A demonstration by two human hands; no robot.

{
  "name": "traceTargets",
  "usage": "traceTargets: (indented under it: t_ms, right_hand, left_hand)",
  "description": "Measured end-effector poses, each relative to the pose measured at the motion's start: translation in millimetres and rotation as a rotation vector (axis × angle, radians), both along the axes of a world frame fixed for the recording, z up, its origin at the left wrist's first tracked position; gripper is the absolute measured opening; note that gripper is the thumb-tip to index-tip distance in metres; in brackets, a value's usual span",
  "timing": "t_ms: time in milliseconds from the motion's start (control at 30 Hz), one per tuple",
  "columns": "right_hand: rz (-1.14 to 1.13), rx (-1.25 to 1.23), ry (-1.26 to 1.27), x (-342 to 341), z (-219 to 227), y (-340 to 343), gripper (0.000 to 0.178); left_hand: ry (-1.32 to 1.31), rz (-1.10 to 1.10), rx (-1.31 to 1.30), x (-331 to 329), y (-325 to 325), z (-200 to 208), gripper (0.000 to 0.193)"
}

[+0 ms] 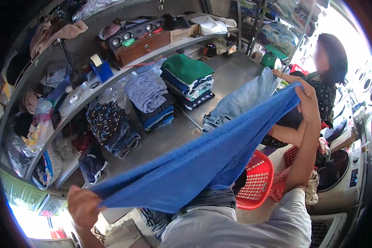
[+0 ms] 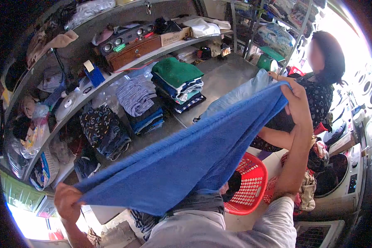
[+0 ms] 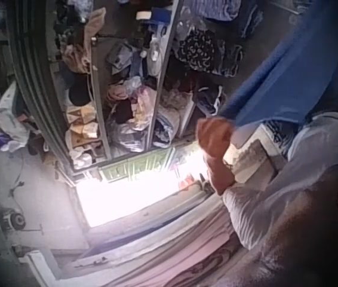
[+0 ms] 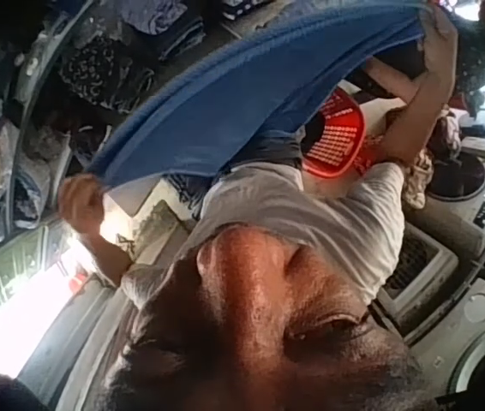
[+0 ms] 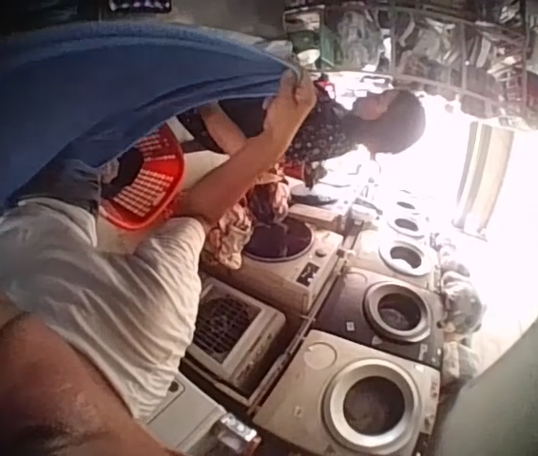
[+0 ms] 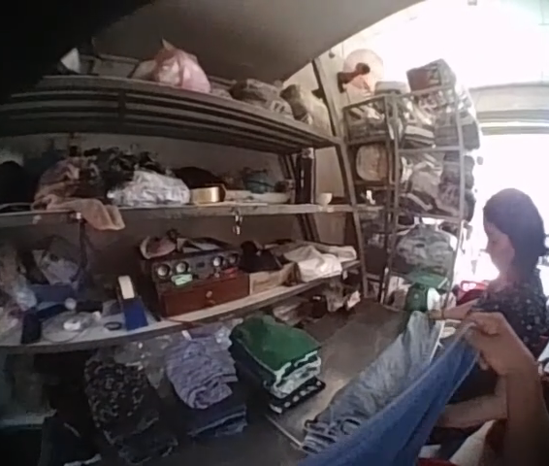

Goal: Folding various laundry items on a metal table at a laundry shop.

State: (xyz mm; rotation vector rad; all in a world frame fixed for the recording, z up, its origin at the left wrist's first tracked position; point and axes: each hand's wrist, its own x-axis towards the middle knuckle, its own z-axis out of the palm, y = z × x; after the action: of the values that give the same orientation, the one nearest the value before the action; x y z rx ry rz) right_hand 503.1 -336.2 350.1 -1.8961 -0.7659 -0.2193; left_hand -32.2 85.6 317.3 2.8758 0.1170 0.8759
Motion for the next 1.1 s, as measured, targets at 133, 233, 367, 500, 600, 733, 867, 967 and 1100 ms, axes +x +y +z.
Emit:
traceTargets:
  t_ms: [133,233,367,500,600,733,867,967,1100]
  right_hand:
    - [0.217,-0.066,0.17,5.5,1.8,-43.5,0.03]
    - [0.469,0.144,0.143,12.1,-3.9,-58.4,0.023]
    - [0.254,-0.048,0.051,13.9,-5.0,-47.8,0.011]
    - [0.215,-0.313,0.202,14.0,1.6,-30.4,0.022]
    - [0.253,-0.296,0.254,17.2,-3.2,-31.9,0.03]
    - [0.351,0.08,0.255,17.7,-22.3,-55.4,0.027]
    - [0.926,0.401,0.332,25.6,-28.4,-42.8,0.029]
    - [0.018,-0.185,0.114,38.3,-10.1,16.0,0.037]
    - [0.511,-0.198,0.09,44.5,51.2,104.9,0.038]
  left_hand:
    - [-0.131,-0.014,0.36,-16.9,7.4,12.9,0.022]
    - [-0.059,0.022,0.515,-22.4,2.7,14.6,0.026]
    - [-0.178,0.142,0.391,-14.7,-14.9,5.2,0.036]
    - [-0.425,-0.016,0.438,-12.1,-18.4,-1.0,0.037]
    - [-0.311,0.027,0.401,-20.2,-12.9,-0.4,0.026]
    - [-0.202,-0.011,0.205,-33.0,2.0,10.0,0.024]
    - [-0.282,-0.094,0.046,-38.0,28.2,30.8,0.017]
    - [-0.177,0.349,0.416,-25.0,65.3,39.1,0.006]
    - [-0.231,0.465,0.545,-21.1,122.6,69.4,0.027]
